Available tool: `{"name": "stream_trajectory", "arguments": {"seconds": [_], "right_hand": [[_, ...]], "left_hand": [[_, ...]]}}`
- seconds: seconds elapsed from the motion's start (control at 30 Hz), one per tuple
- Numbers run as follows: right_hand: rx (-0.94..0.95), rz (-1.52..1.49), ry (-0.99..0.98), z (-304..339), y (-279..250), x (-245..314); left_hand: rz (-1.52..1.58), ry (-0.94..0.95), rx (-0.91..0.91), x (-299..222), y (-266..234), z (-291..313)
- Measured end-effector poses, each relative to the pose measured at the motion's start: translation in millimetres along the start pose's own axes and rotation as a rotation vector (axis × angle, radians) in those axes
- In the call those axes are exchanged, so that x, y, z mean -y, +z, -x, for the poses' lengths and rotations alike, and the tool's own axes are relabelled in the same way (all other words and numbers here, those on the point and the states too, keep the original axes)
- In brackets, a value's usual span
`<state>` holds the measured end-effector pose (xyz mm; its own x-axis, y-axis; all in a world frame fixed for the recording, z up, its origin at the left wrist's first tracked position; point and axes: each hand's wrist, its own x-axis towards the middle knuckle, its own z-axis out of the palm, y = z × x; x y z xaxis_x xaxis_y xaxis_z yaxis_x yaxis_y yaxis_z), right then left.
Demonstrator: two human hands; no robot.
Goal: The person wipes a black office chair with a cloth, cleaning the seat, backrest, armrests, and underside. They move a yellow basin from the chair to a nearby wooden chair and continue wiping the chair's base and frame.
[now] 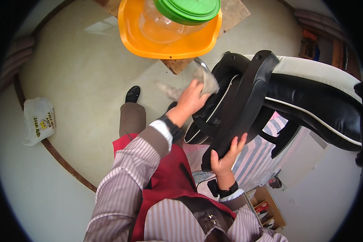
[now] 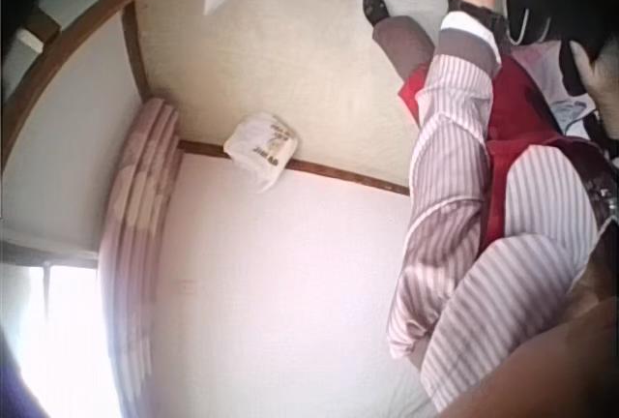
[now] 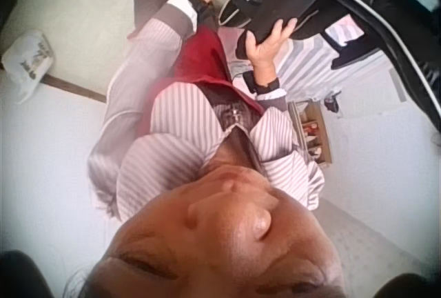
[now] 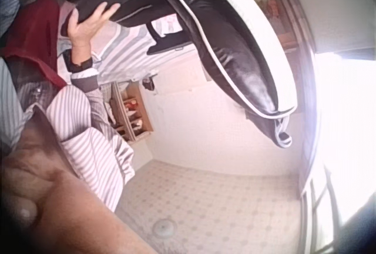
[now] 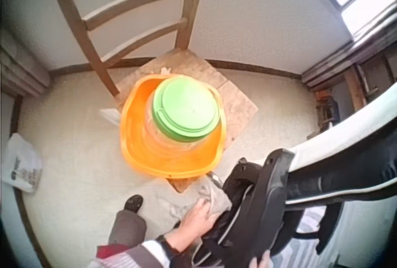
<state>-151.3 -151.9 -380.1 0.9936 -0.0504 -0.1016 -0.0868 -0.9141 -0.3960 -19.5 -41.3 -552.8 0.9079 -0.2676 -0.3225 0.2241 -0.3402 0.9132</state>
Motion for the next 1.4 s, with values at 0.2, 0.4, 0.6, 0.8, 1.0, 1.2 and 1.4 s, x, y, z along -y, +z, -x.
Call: {"name": "stream_trajectory", "arguments": {"seconds": [0.2, 0.4, 0.6, 0.8, 1.0, 1.2, 1.4], "right_hand": [[-0.024, -0.012, -0.043, 13, 9, -19], [-0.033, -0.043, -0.038, 14, 5, -22], [-0.038, -0.037, -0.038, 8, 2, -18], [-0.032, -0.018, -0.034, 10, 4, -16], [-0.048, 0.005, -0.031, 3, 0, -12], [-0.036, 0.021, -0.042, -4, -4, -8], [-0.026, 0.016, -0.055, 4, -5, -12]], "left_hand": [[0.173, 0.139, -0.227, -23, 38, -88], [-0.176, 0.420, -0.134, 6, 68, -25], [-0.076, 0.346, 0.208, 15, 45, 38], [0.155, 0.444, -0.171, -21, 61, -36], [-0.069, 0.243, 0.154, -12, 73, -17], [-0.187, -0.042, 0.503, -6, 70, 11], [-0.170, -0.173, 0.736, 7, 41, 10]]}}
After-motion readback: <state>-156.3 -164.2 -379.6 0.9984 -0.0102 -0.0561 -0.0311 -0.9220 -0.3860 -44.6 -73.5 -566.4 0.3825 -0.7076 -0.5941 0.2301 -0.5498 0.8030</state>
